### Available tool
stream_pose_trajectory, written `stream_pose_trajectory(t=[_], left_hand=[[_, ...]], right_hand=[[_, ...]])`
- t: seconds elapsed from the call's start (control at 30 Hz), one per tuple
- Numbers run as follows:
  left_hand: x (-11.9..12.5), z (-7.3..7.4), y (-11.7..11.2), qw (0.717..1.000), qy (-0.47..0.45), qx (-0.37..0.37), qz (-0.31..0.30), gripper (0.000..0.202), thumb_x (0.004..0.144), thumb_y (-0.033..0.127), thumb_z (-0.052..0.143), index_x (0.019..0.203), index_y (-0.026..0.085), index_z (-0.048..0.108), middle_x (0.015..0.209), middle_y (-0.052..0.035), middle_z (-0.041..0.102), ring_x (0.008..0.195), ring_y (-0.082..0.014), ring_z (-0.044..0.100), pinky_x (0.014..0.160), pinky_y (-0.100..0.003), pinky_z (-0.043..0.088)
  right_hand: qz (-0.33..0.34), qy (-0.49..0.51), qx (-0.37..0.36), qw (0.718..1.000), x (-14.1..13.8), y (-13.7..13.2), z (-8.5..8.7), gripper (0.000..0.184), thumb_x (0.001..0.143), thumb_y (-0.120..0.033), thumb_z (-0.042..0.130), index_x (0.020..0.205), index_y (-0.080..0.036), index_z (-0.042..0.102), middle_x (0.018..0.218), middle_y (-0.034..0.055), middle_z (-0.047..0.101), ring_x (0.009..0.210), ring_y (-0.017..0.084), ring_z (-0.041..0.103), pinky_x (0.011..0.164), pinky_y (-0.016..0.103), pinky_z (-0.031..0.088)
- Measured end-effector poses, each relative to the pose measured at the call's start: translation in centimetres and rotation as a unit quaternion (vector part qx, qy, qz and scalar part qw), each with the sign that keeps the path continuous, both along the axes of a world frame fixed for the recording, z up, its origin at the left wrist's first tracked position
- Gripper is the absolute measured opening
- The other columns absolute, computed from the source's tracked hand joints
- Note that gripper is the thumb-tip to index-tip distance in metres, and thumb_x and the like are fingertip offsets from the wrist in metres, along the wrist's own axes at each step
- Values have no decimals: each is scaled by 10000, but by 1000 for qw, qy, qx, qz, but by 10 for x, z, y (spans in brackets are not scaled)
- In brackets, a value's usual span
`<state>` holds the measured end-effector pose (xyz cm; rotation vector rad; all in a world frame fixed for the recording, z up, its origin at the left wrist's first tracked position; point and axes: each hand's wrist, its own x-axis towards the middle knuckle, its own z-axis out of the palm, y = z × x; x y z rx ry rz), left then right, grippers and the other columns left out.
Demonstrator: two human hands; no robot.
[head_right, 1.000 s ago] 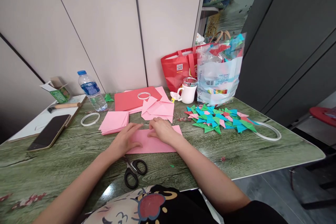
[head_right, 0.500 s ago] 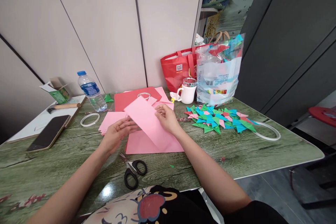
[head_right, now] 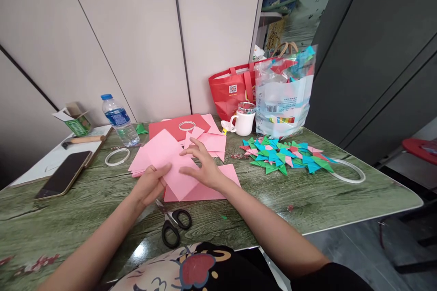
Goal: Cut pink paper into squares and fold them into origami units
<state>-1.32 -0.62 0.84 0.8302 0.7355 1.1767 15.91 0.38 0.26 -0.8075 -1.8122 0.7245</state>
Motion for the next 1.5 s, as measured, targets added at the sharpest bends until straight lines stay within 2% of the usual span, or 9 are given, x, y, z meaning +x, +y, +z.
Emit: stream_pose_trajectory(t=[0.13,0.27,0.37,0.5,0.63,0.83,1.03,1.27,1.5], left_hand=[[-5,9,5,994,-30,28,97,438,654,84,651,1080,151,578,995,-82,671,973,-212,595,896,-345,453],[-7,11,6,994,-32,56,90,440,645,79,652,1073,160,583,1023,-84,661,1026,-225,566,910,-357,443],[-5,10,4,994,-40,80,60,441,649,115,665,1077,175,580,1059,-86,647,1055,-238,547,914,-386,434],[-2,9,-1,995,-38,95,-3,400,692,178,649,1085,175,573,1090,-100,631,1062,-252,542,905,-439,424],[1,5,-4,995,-10,97,-29,441,630,149,700,1058,175,596,1070,-93,642,1027,-246,563,918,-419,410],[7,-3,-4,994,41,79,60,528,505,136,771,1011,132,618,998,-100,668,923,-228,608,868,-380,438],[3,2,0,986,29,61,151,488,496,141,775,963,124,635,907,-82,693,841,-208,633,800,-344,474],[5,1,-5,995,40,92,12,479,526,171,765,987,143,639,1017,-107,663,971,-248,593,884,-383,432],[7,-1,-3,990,52,111,67,358,559,170,745,905,140,654,858,-71,700,838,-204,634,839,-363,455]], right_hand=[[16,-124,103,987,-2,-8,0,542,510,-420,769,971,-216,570,1451,95,60,1290,312,224,1001,458,284],[-5,-134,142,981,-9,-10,-8,284,673,-314,678,914,-191,592,1423,112,159,1295,267,226,1007,429,286],[-56,-60,92,992,-13,-7,-12,129,737,-306,612,782,-186,605,1309,116,373,1210,229,372,955,381,353],[-114,10,-6,993,-11,-1,-12,208,759,-367,571,675,-177,577,945,80,603,903,192,553,745,307,446],[-152,58,-56,985,-11,2,-14,241,713,-400,607,812,-187,553,786,22,596,704,142,540,611,251,445],[-117,87,-119,982,-18,-4,-14,276,714,-455,582,779,-204,488,575,-49,479,433,87,444,391,206,377],[-78,87,-79,990,-18,-4,-12,323,602,-370,708,805,-183,540,798,15,581,730,142,554,614,246,473],[-58,248,-165,953,-20,0,-16,351,581,-387,715,767,-187,495,767,1,526,698,140,567,546,278,552],[-28,219,-185,958,-22,-6,-13,387,609,-418,696,841,-187,490,631,-27,581,540,152,630,543,308,553]])
